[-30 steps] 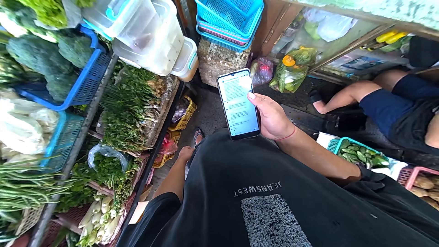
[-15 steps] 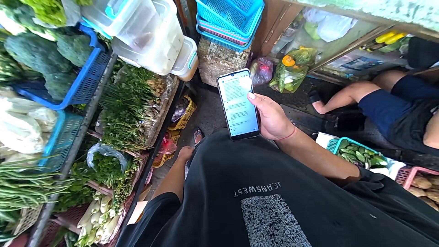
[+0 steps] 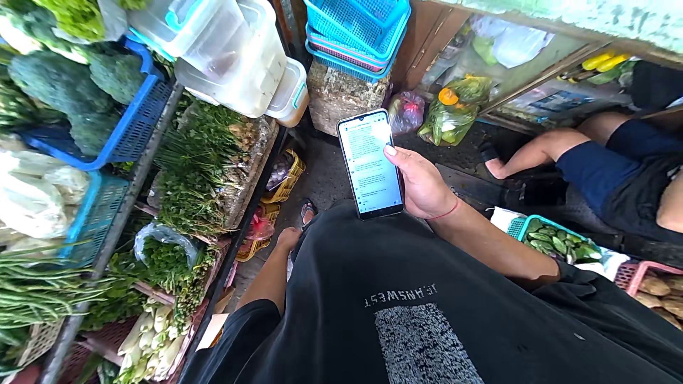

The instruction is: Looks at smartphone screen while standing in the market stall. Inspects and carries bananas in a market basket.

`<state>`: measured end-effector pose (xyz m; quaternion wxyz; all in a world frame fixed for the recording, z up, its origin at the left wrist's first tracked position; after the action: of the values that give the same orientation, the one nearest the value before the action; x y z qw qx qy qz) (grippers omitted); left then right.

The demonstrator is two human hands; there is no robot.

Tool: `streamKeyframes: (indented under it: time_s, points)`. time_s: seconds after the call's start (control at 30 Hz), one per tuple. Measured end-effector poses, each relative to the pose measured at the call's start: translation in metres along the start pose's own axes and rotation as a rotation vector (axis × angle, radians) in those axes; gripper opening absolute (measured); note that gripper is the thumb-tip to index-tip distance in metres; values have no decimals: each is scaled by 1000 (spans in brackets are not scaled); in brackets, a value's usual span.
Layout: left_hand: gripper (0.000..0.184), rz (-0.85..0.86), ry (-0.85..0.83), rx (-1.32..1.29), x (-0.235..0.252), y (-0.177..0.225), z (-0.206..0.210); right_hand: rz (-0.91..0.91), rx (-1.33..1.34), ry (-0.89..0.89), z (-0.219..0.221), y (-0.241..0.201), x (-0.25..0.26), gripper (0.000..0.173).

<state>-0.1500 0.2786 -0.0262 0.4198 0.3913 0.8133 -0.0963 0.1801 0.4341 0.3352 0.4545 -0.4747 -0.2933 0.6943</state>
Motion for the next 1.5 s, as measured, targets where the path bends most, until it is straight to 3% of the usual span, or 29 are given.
streamKeyframes:
  time_s: [0.27, 0.67, 0.9, 1.17, 1.5]
  points:
    - [47, 4, -1, 6, -13, 9, -8, 1, -5, -11, 1, 0, -1, 44]
    - [46, -18, 3, -22, 21, -15, 15, -5, -5, -8, -1, 0, -1, 44]
    - [44, 2, -14, 10, -13, 9, -7, -15, -12, -8, 0, -2, -2, 44]
    - [49, 7, 8, -17, 9, -6, 7, -22, -21, -11, 0, -3, -2, 44]
    - [47, 17, -7, 26, -12, 8, -8, -18, -15, 2, 1, -1, -3, 43]
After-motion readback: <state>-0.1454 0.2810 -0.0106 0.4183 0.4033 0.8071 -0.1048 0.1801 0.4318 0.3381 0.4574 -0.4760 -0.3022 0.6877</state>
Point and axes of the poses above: each hand's wrist, its own x-axis towards the middle knuckle, its own z-axis out of the palm, y = z × x, the point moved 7 cm from there along x, towards the middle knuckle, and after that the axes turned 15 degrees about y, right-handed, at the moved point
